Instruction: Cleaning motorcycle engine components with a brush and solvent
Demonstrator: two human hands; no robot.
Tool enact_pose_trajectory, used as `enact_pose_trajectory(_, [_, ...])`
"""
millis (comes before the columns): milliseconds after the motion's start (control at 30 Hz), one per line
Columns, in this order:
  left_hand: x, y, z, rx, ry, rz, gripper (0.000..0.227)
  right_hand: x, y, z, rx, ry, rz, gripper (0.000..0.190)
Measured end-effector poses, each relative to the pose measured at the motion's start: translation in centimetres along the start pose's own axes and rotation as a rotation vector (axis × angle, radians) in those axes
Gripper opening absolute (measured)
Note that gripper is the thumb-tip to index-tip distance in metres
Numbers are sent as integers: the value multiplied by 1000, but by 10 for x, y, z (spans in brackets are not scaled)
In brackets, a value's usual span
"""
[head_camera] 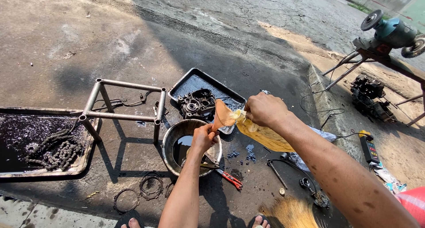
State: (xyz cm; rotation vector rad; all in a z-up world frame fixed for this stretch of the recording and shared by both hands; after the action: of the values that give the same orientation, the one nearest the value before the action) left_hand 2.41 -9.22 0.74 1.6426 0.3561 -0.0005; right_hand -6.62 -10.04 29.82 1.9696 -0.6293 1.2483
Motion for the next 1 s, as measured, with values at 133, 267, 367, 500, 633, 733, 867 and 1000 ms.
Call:
enact_pose_trajectory(133, [0, -7, 5, 4, -17, -19, 26, 0, -2, 0, 7, -3, -6, 21])
enact_pose_trajectory(267, [1, -3, 1, 15, -23, -31, 28, 4, -5, -2, 10, -6, -6, 22])
enact_pose_trajectory(367, [0, -2, 1, 4, -26, -16, 28, 4, -6, -4, 10, -15, -12, 21])
enact_pose_trajectory(500, [1, 3, -4, 13, -15, -12, 30, 4, -7, -2, 14, -13, -30, 21])
enact_pose_trajectory(633, [0, -7, 3, 14, -11, -3, 29, 4, -7, 0, 14, -23, -35, 21])
enact_pose_trajectory(733, [1, -6, 1, 26, -14, -22, 29, 3, -8, 2, 21, -29, -50, 21])
enact_pose_trajectory(867, [1, -8, 3, 18, -14, -5, 27, 2, -7, 2, 14, -34, -53, 21])
enact_pose_trajectory(1000, [1, -8, 2, 40, -4, 25, 29, 2, -8, 4, 26, -27, -61, 19])
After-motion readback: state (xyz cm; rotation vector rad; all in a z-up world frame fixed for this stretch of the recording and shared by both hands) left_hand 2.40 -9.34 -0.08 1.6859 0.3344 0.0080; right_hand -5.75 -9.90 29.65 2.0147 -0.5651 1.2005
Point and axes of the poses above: each hand's wrist, its own z-axis towards the middle knuckle, its own x-axis out of the back of the hand, y = z × x, the point moved 10 cm from there along z, towards the middle knuckle, and after that the axes turned 8 degrees about x, right-handed, at the moved point
